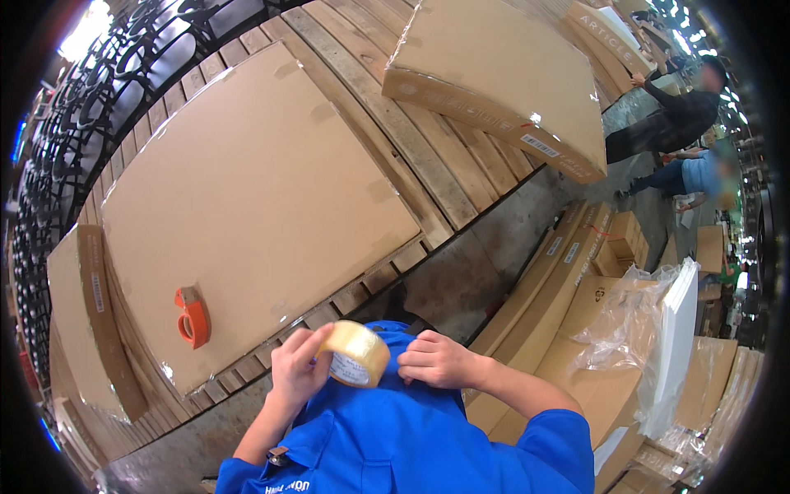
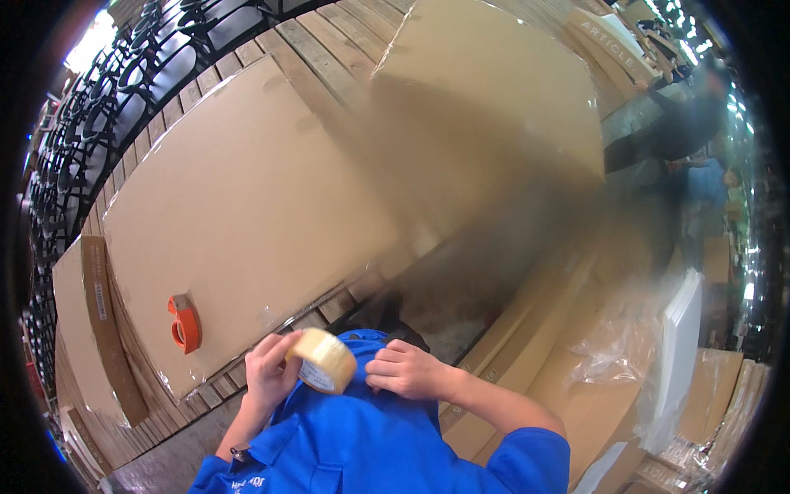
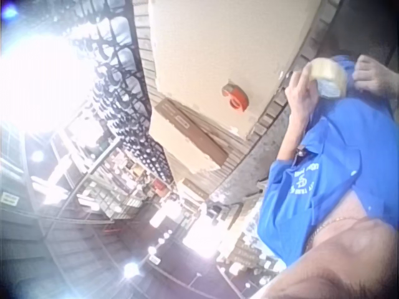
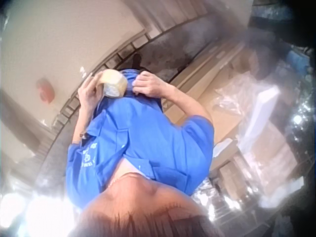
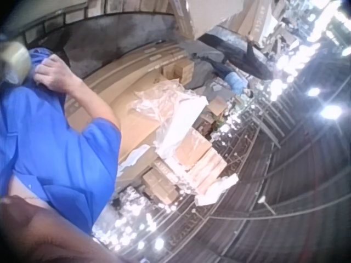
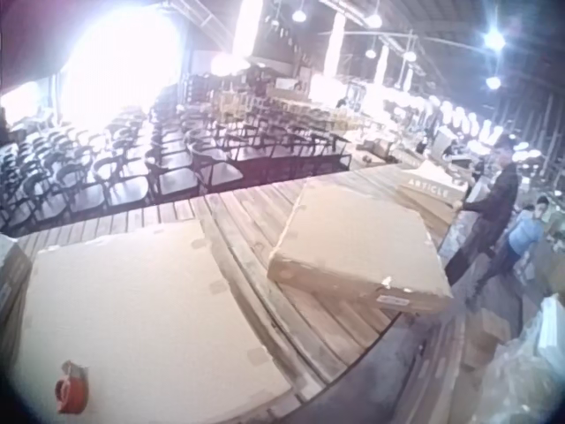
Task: The person uses a handheld tape dispenser to apply packing tape to the seams of several cardboard boxes on a wooden pallet. They repeatedly pull tape, press it onto the box edges, and cut it with the dispenser. Another worker is visible in the background moving boxes.
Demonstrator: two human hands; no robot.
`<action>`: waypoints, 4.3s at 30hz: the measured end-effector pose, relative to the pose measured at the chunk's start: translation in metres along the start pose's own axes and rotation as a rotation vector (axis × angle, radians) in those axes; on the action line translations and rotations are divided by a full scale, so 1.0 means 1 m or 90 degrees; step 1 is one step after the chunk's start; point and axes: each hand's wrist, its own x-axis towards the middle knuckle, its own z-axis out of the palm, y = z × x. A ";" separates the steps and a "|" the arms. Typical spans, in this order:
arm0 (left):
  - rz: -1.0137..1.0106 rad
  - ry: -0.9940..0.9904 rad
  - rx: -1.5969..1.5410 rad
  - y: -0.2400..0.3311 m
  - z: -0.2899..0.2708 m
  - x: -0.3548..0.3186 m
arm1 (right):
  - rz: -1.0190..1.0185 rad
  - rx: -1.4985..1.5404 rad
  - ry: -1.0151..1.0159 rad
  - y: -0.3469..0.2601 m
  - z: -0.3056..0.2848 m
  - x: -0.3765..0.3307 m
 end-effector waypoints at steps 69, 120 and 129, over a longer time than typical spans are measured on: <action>0.195 0.001 0.117 0.064 0.063 0.094 | 0.147 -0.002 0.144 0.075 -0.081 -0.017; 0.140 0.065 -0.065 0.070 0.119 0.129 | 0.162 0.025 0.260 0.115 -0.119 -0.048; 0.128 0.083 -0.069 0.068 0.133 0.128 | 0.161 0.036 0.226 0.121 -0.115 -0.055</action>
